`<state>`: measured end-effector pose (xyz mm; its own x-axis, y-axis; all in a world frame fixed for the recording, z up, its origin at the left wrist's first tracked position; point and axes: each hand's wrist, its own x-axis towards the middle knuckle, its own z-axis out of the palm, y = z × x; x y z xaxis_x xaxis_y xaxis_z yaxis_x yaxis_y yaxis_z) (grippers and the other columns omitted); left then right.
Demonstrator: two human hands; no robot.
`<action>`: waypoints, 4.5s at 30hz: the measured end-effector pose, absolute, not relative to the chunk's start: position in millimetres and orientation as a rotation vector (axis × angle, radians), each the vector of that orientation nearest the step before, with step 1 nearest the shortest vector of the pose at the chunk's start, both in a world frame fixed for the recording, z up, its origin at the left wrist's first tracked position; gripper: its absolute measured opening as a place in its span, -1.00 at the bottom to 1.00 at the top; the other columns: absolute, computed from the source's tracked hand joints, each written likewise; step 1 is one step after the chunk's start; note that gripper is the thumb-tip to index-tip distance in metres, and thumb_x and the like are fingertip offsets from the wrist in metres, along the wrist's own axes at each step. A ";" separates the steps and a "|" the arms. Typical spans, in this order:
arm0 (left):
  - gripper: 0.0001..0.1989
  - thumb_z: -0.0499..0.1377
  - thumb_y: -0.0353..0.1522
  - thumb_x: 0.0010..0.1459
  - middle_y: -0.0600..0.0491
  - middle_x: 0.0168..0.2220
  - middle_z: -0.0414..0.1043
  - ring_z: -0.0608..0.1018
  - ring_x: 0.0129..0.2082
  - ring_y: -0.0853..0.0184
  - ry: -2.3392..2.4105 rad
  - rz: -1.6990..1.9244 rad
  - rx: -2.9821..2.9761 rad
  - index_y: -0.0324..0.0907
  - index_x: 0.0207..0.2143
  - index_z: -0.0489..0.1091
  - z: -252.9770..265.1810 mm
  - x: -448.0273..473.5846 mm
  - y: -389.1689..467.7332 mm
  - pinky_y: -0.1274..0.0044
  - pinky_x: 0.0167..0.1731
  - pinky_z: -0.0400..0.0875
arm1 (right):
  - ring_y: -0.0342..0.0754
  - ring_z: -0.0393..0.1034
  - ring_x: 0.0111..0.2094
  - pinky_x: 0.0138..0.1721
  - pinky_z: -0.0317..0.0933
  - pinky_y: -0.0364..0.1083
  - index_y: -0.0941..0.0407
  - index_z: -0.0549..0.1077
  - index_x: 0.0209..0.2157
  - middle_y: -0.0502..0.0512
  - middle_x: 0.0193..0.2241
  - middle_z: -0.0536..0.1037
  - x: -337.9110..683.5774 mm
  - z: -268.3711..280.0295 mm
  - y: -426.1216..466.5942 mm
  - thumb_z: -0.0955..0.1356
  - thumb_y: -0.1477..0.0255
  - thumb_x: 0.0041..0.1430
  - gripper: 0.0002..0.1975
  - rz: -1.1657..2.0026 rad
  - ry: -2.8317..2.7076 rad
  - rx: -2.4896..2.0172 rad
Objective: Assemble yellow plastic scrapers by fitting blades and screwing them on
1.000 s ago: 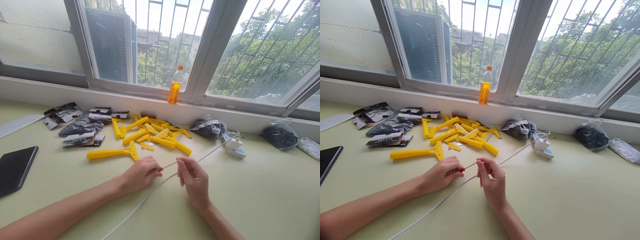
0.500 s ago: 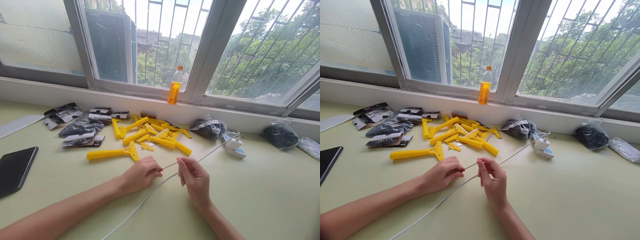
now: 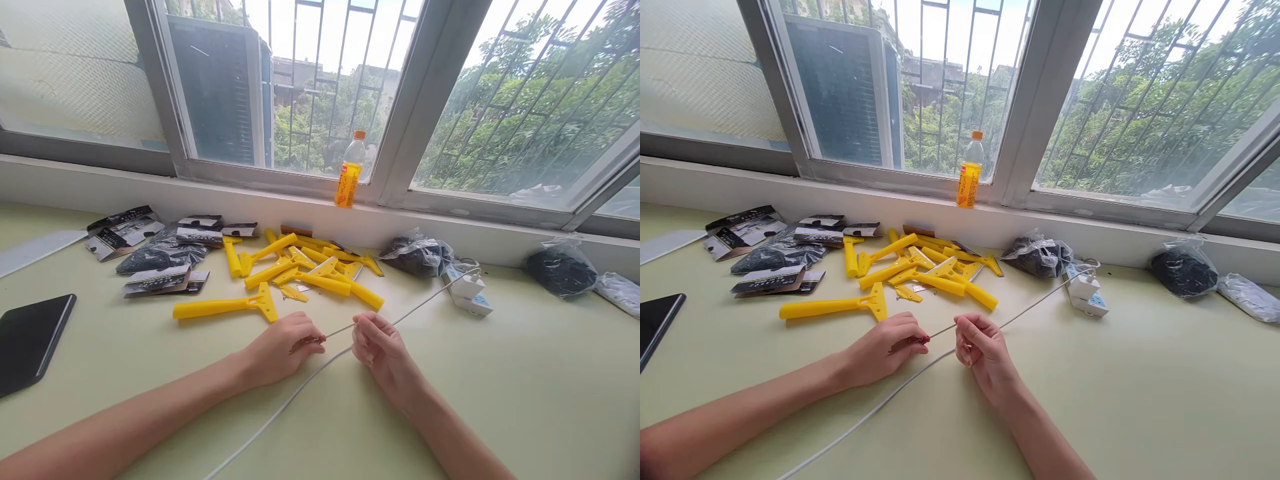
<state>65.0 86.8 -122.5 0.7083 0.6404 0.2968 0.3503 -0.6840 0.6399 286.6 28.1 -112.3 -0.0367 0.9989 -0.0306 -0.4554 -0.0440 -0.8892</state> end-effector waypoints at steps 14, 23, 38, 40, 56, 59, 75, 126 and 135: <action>-0.77 0.15 -0.21 0.28 0.04 -0.23 0.53 0.47 -0.15 0.43 0.774 0.677 2.354 -0.17 -0.22 0.49 -122.4 65.8 87.9 0.60 -0.12 0.34 | -0.30 0.13 -0.65 -0.61 0.02 -0.23 0.12 0.56 -0.19 -0.09 -0.54 0.35 287.9 -119.3 30.4 0.51 0.31 0.15 -0.76 1.440 -0.798 -0.819; -0.77 0.16 -0.21 0.27 0.04 -0.24 0.53 0.47 -0.15 0.43 0.798 0.664 2.335 -0.17 -0.23 0.50 -120.6 66.4 87.1 0.61 -0.12 0.34 | -0.32 0.10 -0.64 -0.61 0.02 -0.23 0.15 0.58 -0.24 -0.09 -0.55 0.31 285.7 -116.0 30.0 0.53 0.30 0.11 -0.75 1.447 -0.760 -0.849; -0.78 0.16 -0.23 0.27 0.04 -0.23 0.52 0.47 -0.15 0.43 0.800 0.667 2.331 -0.17 -0.22 0.51 -120.9 66.1 86.9 0.61 -0.11 0.34 | -0.31 0.14 -0.63 -0.60 0.04 -0.23 0.13 0.60 -0.21 -0.08 -0.54 0.33 285.8 -118.9 30.6 0.53 0.28 0.11 -0.74 1.443 -0.778 -0.844; -0.78 0.16 -0.23 0.27 0.03 -0.24 0.52 0.48 -0.15 0.43 0.801 0.669 2.333 -0.18 -0.23 0.51 -120.5 66.0 86.8 0.60 -0.12 0.35 | -0.31 0.14 -0.63 -0.61 0.04 -0.22 0.13 0.60 -0.20 -0.08 -0.54 0.33 285.8 -118.7 30.3 0.53 0.27 0.11 -0.73 1.442 -0.780 -0.848; -0.78 0.16 -0.22 0.27 0.05 -0.23 0.51 0.47 -0.15 0.44 0.808 0.663 2.326 -0.16 -0.22 0.51 -121.3 65.6 86.8 0.61 -0.11 0.34 | -0.30 0.14 -0.64 -0.60 0.02 -0.21 0.12 0.59 -0.16 -0.07 -0.54 0.34 283.0 -116.4 28.2 0.49 0.21 0.17 -0.70 1.417 -0.835 -0.872; -0.78 0.16 -0.22 0.27 0.05 -0.23 0.51 0.47 -0.15 0.45 0.808 0.663 2.324 -0.16 -0.22 0.51 -121.2 65.1 86.9 0.61 -0.11 0.34 | -0.30 0.14 -0.64 -0.60 0.02 -0.21 0.13 0.59 -0.16 -0.07 -0.54 0.34 283.0 -116.9 28.0 0.49 0.21 0.18 -0.70 1.413 -0.837 -0.872; -0.77 0.16 -0.23 0.27 0.01 -0.23 0.52 0.48 -0.17 0.42 0.801 0.692 2.316 -0.18 -0.21 0.53 -121.2 66.1 86.6 0.59 -0.12 0.37 | -0.29 0.11 -0.64 -0.60 0.00 -0.20 0.12 0.58 -0.15 -0.06 -0.54 0.35 281.0 -115.8 27.3 0.51 0.18 0.13 -0.65 1.388 -0.842 -0.887; -0.77 0.17 -0.22 0.26 0.03 -0.23 0.52 0.48 -0.17 0.44 0.829 0.691 2.287 -0.17 -0.22 0.52 -118.5 66.2 86.2 0.61 -0.12 0.36 | -0.32 0.07 -0.64 -0.58 -0.02 -0.21 0.12 0.59 -0.14 -0.10 -0.56 0.30 281.8 -116.0 27.9 0.54 0.27 0.10 -0.68 1.352 -0.823 -0.899; -0.79 0.17 -0.23 0.26 0.05 -0.23 0.52 0.48 -0.17 0.45 0.840 0.684 2.264 -0.16 -0.24 0.52 -117.3 66.0 84.9 0.61 -0.11 0.35 | -0.32 0.05 -0.65 -0.59 -0.03 -0.22 0.13 0.57 -0.13 -0.12 -0.61 0.26 280.6 -116.8 29.7 0.54 0.30 0.10 -0.68 1.344 -0.839 -0.898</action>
